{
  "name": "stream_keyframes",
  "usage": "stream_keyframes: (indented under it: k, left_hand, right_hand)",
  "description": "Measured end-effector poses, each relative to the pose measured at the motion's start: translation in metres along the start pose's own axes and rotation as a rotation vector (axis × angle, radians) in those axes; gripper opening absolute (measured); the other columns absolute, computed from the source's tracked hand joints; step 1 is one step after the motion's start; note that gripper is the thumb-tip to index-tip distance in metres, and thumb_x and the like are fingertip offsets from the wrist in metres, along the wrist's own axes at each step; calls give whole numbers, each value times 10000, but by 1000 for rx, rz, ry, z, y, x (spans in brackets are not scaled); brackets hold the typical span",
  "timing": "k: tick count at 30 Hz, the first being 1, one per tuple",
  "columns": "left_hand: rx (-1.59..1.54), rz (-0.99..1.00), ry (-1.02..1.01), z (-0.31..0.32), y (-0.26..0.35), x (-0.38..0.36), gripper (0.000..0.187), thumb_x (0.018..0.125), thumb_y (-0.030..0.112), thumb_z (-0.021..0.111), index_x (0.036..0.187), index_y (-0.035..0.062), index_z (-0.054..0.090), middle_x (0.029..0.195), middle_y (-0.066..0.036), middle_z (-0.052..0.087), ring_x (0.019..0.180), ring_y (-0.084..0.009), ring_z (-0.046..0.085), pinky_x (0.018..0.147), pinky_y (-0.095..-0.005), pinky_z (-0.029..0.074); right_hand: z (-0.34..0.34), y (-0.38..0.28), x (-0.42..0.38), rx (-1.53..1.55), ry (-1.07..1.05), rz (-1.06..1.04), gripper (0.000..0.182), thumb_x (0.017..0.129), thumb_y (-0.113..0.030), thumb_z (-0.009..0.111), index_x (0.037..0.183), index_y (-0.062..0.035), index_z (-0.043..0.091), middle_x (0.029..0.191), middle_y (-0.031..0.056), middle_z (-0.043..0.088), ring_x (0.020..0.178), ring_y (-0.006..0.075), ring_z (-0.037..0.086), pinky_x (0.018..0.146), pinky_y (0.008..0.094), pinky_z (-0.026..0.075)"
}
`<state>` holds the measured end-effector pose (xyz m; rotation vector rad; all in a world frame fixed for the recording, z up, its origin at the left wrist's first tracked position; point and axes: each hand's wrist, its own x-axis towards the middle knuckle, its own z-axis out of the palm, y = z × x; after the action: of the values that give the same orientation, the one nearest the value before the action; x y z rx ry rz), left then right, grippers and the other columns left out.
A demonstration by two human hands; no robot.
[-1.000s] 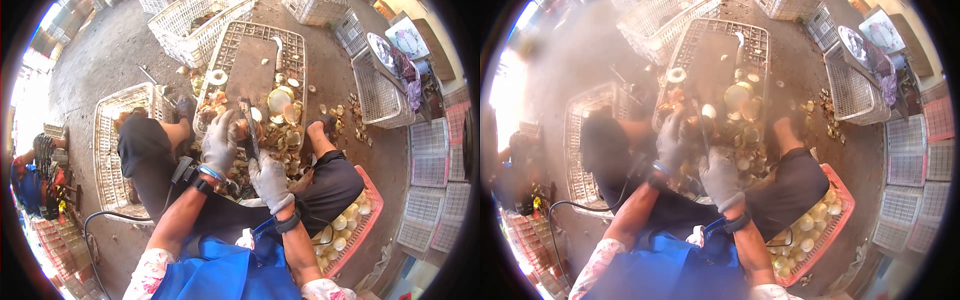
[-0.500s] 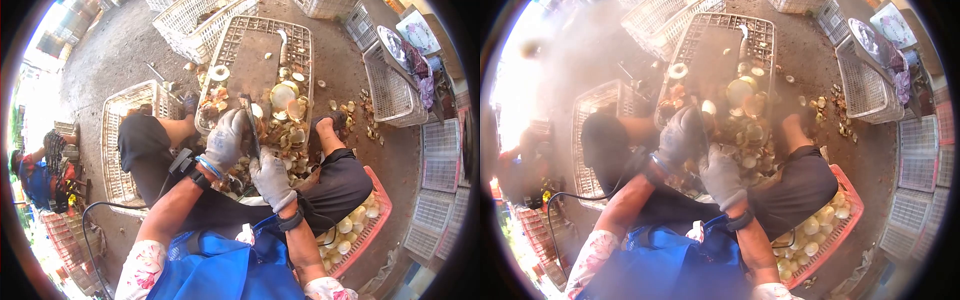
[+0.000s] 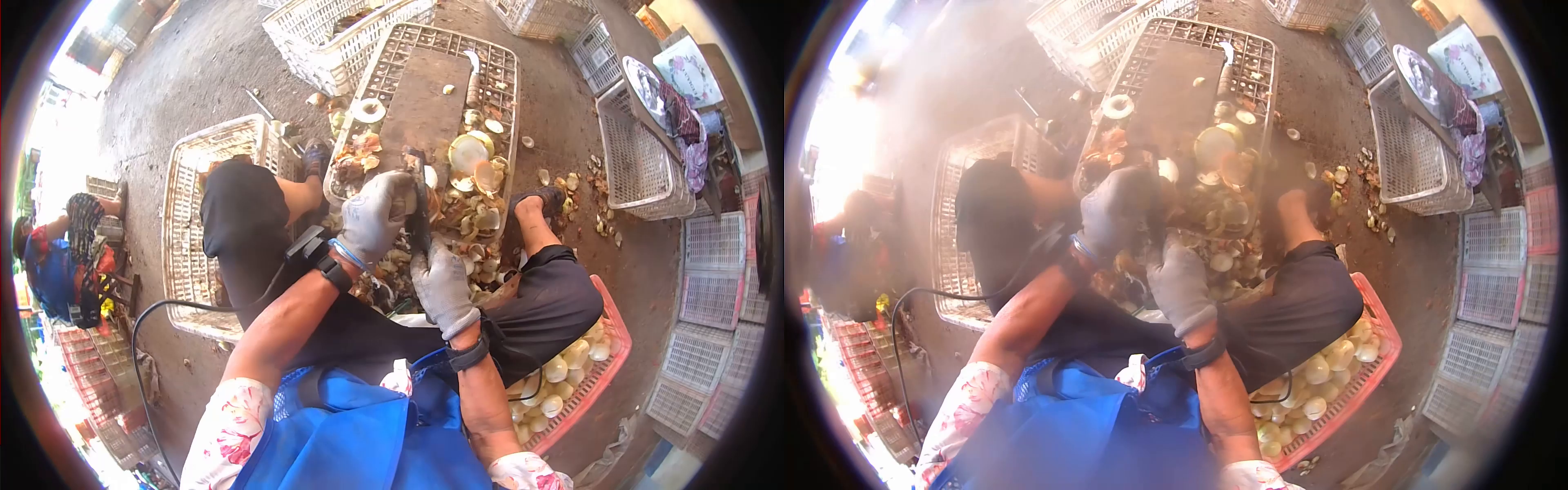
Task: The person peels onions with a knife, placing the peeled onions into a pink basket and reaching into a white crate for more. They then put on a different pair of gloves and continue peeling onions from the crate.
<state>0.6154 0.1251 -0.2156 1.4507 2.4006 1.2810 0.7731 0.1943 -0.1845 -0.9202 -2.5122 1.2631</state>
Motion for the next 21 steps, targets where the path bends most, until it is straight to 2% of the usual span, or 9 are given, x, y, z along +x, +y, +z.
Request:
stream_keyframes:
  k: [4,7,10,13,16,19,21]
  left_hand:
    - [-178,-167,-38,-13,15,2,336,887,131,653,1197,22,582,1184,-158,643,1062,-335,641,856,-418,536]
    - [30,-98,-50,-15,18,-2,368,885,163,668,1223,46,581,1164,-153,651,1055,-339,642,855,-422,531]
    - [77,-107,-58,-19,18,-1,363,860,173,683,1187,50,585,1148,-160,645,1050,-351,635,844,-429,526]
    - [73,-150,-129,-27,25,2,295,837,144,679,1108,62,596,1089,-160,652,1002,-358,641,809,-441,525]
    - [77,-210,-177,-34,33,6,207,823,113,665,1018,79,604,987,-148,665,930,-352,657,767,-446,526]
    - [233,-207,-152,-24,25,5,195,860,160,638,1053,133,615,868,-119,668,779,-352,666,675,-434,521]
    - [132,-198,-98,-25,22,5,209,849,152,651,1056,129,638,880,-117,680,777,-339,675,681,-422,529]
  right_hand:
    - [4,9,-1,-61,23,-9,188,903,-112,596,1039,18,602,852,262,658,847,451,640,721,494,506]
    - [-1,1,0,-114,-16,7,265,922,-244,619,999,8,642,837,258,670,846,443,649,749,502,504]
    - [7,2,-4,-245,14,-64,190,889,-94,605,1050,7,593,815,248,660,788,448,647,695,510,506]
    - [9,5,-7,-256,47,-135,189,886,-98,616,1044,0,584,787,236,655,756,443,648,680,512,505]
    - [5,-6,-8,-160,-7,-54,198,888,-105,618,1052,-5,572,789,230,657,770,438,652,684,504,506]
    - [1,-12,-8,-170,-79,39,215,892,-114,622,1075,-16,565,805,222,659,791,437,651,697,495,510]
    - [11,-2,-13,-177,10,-37,216,894,-117,625,1078,-21,566,819,220,659,803,437,650,704,497,508]
